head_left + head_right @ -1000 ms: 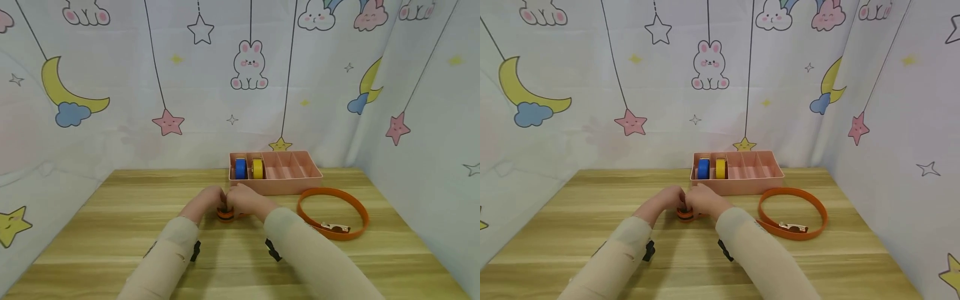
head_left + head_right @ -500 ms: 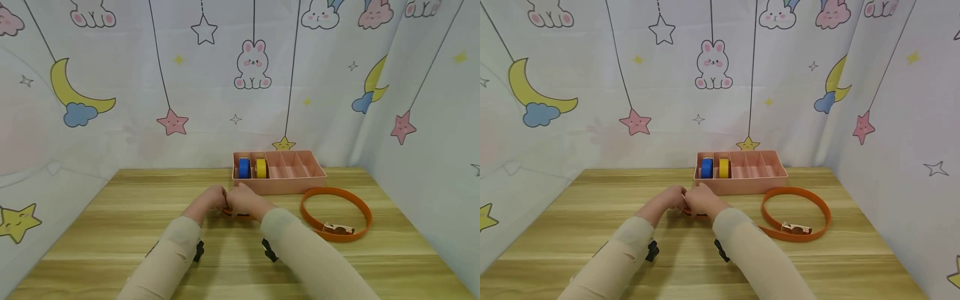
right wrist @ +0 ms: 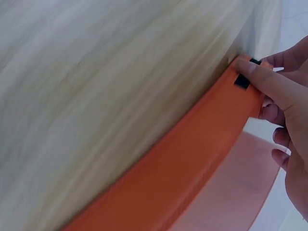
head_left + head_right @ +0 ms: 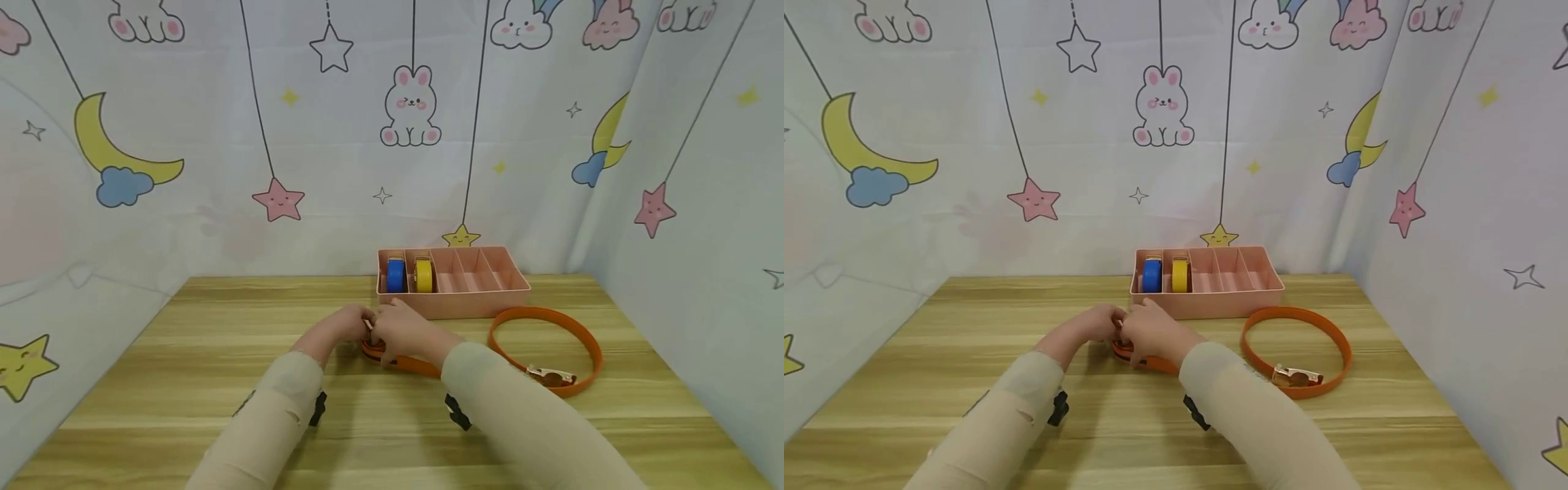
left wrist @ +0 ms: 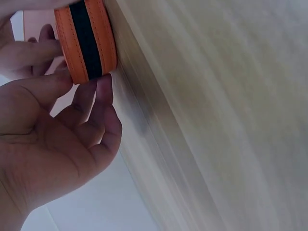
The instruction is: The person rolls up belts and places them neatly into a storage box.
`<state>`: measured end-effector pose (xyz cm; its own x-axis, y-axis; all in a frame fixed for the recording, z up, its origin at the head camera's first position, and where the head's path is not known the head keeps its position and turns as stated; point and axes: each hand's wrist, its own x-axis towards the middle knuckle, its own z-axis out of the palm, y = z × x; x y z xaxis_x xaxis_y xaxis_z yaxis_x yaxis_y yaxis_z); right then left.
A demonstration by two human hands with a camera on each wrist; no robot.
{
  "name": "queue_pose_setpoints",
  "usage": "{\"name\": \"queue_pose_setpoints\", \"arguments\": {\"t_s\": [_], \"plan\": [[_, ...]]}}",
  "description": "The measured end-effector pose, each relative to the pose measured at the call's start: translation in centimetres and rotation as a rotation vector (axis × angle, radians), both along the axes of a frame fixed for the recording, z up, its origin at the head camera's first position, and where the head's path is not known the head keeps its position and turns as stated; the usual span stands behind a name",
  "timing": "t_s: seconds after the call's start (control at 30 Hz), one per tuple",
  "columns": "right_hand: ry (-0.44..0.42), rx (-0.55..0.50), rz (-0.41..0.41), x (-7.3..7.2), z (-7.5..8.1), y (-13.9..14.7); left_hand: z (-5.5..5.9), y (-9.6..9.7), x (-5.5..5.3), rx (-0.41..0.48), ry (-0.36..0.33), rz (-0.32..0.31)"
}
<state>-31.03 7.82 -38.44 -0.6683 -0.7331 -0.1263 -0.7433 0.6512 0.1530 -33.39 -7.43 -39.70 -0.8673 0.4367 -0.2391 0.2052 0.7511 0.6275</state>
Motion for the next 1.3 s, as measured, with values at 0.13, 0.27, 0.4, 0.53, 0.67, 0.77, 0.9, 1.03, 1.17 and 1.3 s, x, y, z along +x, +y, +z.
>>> {"name": "queue_pose_setpoints", "arguments": {"t_s": [0.13,0.27,0.4,0.53,0.67,0.77,0.9,1.03,1.17,1.3], "plan": [[-0.025,0.022,0.028,0.1,0.4,1.0,0.1,0.0,-0.1,-0.011,0.009,-0.106],[-0.006,0.064,0.056,-0.1,0.6,1.6,0.2,0.0,-0.3,-0.015,0.008,-0.173],[-0.022,0.056,0.064,-0.2,0.6,1.6,0.1,-0.2,-0.5,-0.003,0.017,-0.195],[-0.041,0.045,0.041,0.1,0.5,1.3,0.0,-0.5,-0.5,0.032,-0.001,-0.187],[-0.048,0.033,0.017,0.1,0.4,1.0,0.0,-0.3,-0.2,0.035,-0.027,-0.098],[-0.065,0.008,0.0,-0.1,0.4,1.0,0.1,0.2,0.1,0.025,-0.062,0.021],[-0.072,-0.007,-0.025,-0.2,0.3,1.0,0.0,1.4,0.5,0.011,-0.085,0.16],[-0.056,-0.016,-0.051,-0.4,0.3,1.0,-0.2,2.4,0.8,0.006,-0.025,0.225],[-0.01,0.004,-0.056,-0.4,0.2,1.1,-0.4,3.0,1.1,0.065,0.028,0.269],[0.041,0.064,-0.023,-0.2,0.2,1.1,-0.8,3.1,1.3,0.053,0.111,0.239]]}}
